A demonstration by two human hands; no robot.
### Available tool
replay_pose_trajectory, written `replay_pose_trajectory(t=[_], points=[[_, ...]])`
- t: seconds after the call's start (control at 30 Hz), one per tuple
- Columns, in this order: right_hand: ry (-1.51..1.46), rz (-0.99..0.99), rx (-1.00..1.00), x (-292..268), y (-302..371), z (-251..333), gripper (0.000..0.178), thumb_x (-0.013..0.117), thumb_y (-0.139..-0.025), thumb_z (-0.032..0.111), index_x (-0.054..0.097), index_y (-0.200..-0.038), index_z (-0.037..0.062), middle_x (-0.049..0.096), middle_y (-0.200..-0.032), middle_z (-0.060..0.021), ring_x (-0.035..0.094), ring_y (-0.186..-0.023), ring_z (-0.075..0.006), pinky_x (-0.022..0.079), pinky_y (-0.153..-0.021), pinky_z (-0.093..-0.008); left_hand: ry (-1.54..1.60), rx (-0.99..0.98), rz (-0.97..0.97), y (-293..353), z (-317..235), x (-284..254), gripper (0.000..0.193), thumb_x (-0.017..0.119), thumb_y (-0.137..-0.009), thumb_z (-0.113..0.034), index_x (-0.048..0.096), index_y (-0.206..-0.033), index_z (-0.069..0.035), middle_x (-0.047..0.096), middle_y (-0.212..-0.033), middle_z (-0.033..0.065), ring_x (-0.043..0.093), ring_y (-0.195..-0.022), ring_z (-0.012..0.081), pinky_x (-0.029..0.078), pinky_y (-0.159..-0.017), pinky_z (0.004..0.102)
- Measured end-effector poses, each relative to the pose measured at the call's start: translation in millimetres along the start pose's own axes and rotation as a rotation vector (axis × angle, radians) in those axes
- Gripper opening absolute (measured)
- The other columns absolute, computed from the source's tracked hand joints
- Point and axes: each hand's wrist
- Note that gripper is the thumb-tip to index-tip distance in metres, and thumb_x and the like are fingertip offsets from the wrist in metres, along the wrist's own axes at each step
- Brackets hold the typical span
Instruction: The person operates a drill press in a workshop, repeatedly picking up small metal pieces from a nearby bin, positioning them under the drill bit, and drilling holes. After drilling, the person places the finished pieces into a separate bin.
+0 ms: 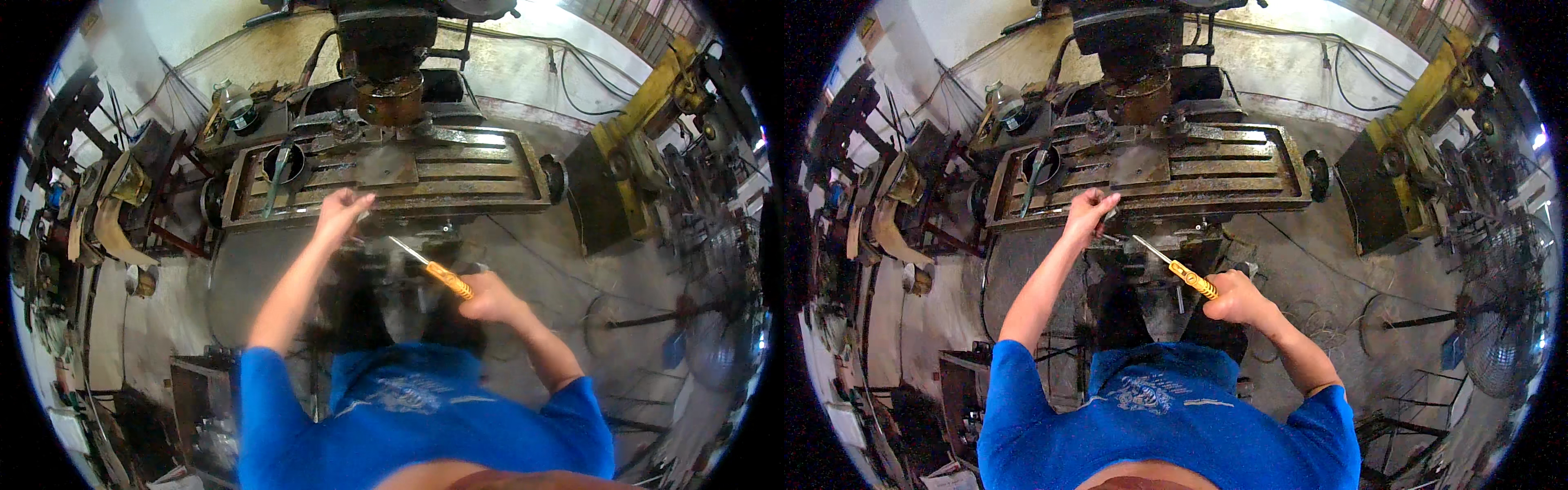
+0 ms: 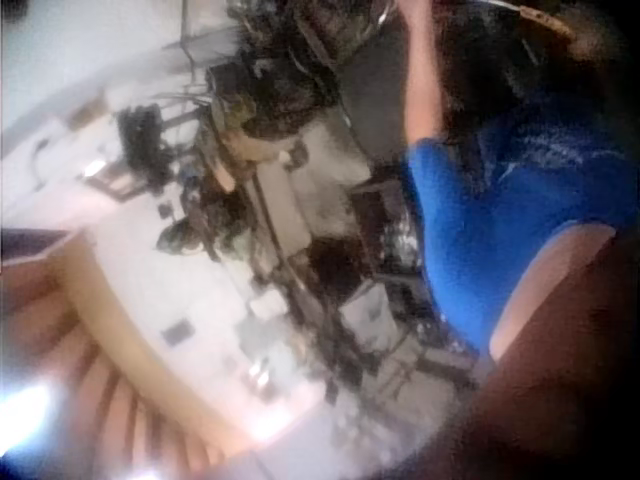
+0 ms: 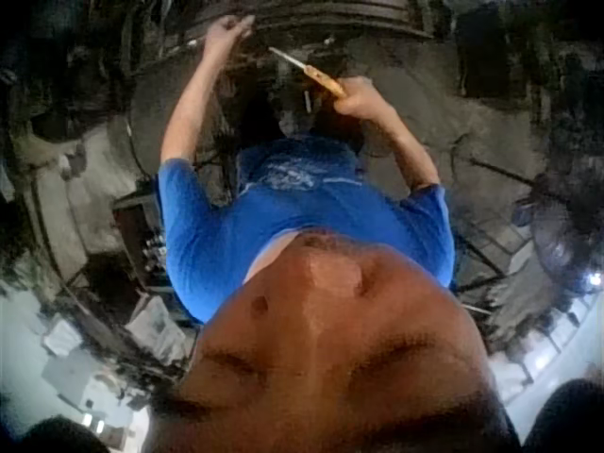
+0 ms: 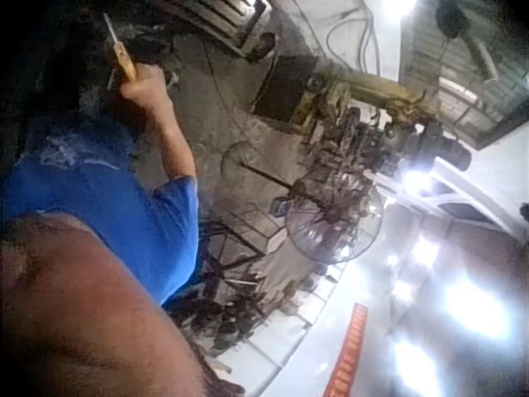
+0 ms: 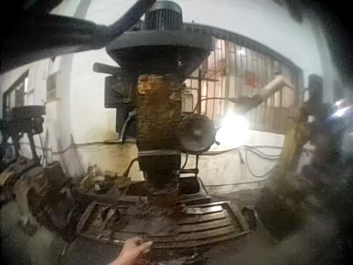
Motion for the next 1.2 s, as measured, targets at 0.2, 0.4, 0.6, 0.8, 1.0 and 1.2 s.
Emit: replay_pose_trajectory(t=[0.2,0.4,0.6,0.8,1.0,1.2], points=[[0.000,-0.121,-0.012,-9.0,0.8,-13.4,0.030,0.054,-0.052,0.024,0.051,-0.063,-0.0036,0.054,-0.064,-0.0256,0.054,-0.066,-0.0426,0.044,-0.062,-0.0457,-0.493,0.308,-0.186,-75.2,-15.5,18.4,0.044,0.073,-0.067,-0.031,0.039,-0.055,-0.006,0.041,-0.049,-0.0007,0.038,-0.049,0.0065,0.034,-0.044,0.0271],[0.116,-0.222,0.147,-32.8,-38.8,-18.2,0.029,0.055,-0.056,0.024,0.056,-0.064,-0.0045,0.057,-0.072,-0.0267,0.057,-0.071,-0.0415,0.046,-0.067,-0.0452,-0.947,0.414,-0.358,-106.6,-25.3,31.7,0.038,0.075,-0.061,-0.035,0.056,-0.063,-0.002,0.056,-0.058,0.0148,0.056,-0.056,0.0318,0.045,-0.054,0.0395],[0.133,-0.176,0.111,-44.9,-104.1,-13.6,0.029,0.054,-0.061,0.022,0.061,-0.070,-0.0039,0.060,-0.069,-0.0220,0.061,-0.067,-0.0350,0.049,-0.064,-0.0395,-1.049,0.449,-0.342,-102.2,-15.2,37.0,0.030,0.071,-0.065,-0.031,0.061,-0.074,-0.005,0.057,-0.082,0.0148,0.059,-0.075,0.0326,0.047,-0.064,0.0413],[-0.191,-0.107,0.148,-60.4,-87.8,-21.5,0.026,0.055,-0.061,0.020,0.060,-0.067,-0.0048,0.056,-0.053,-0.0116,0.056,-0.046,-0.0169,0.044,-0.043,-0.0307,-0.923,0.456,-0.039,-94.3,-19.3,2.0,0.037,0.068,-0.067,-0.013,0.059,-0.102,-0.006,0.058,-0.094,0.0161,0.057,-0.084,0.0332,0.045,-0.073,0.0400],[-0.740,-0.330,-0.075,-21.6,-120.7,-97.3,0.019,0.055,-0.060,0.015,0.060,-0.069,0.0001,0.047,-0.053,0.0033,0.042,-0.046,-0.0063,0.031,-0.043,-0.0237,-1.009,0.558,-0.045,-89.3,-18.5,4.3,0.029,0.065,-0.067,-0.011,0.061,-0.095,-0.005,0.059,-0.091,0.0156,0.056,-0.085,0.0349,0.045,-0.073,0.0410],[-0.434,-0.499,0.137,16.6,-137.1,-126.6,0.027,0.056,-0.060,0.016,0.063,-0.080,-0.0010,0.055,-0.058,-0.0078,0.053,-0.057,-0.0141,0.041,-0.056,-0.0285,-1.093,0.570,-0.126,-96.7,-19.9,27.2,0.027,0.068,-0.065,-0.018,0.063,-0.089,-0.007,0.059,-0.086,0.0134,0.058,-0.081,0.0309,0.046,-0.069,0.0406]])
Point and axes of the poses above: each hand's wrist, its own y-axis away from the middle knuckle, its own x-axis out of the palm, z = x × y
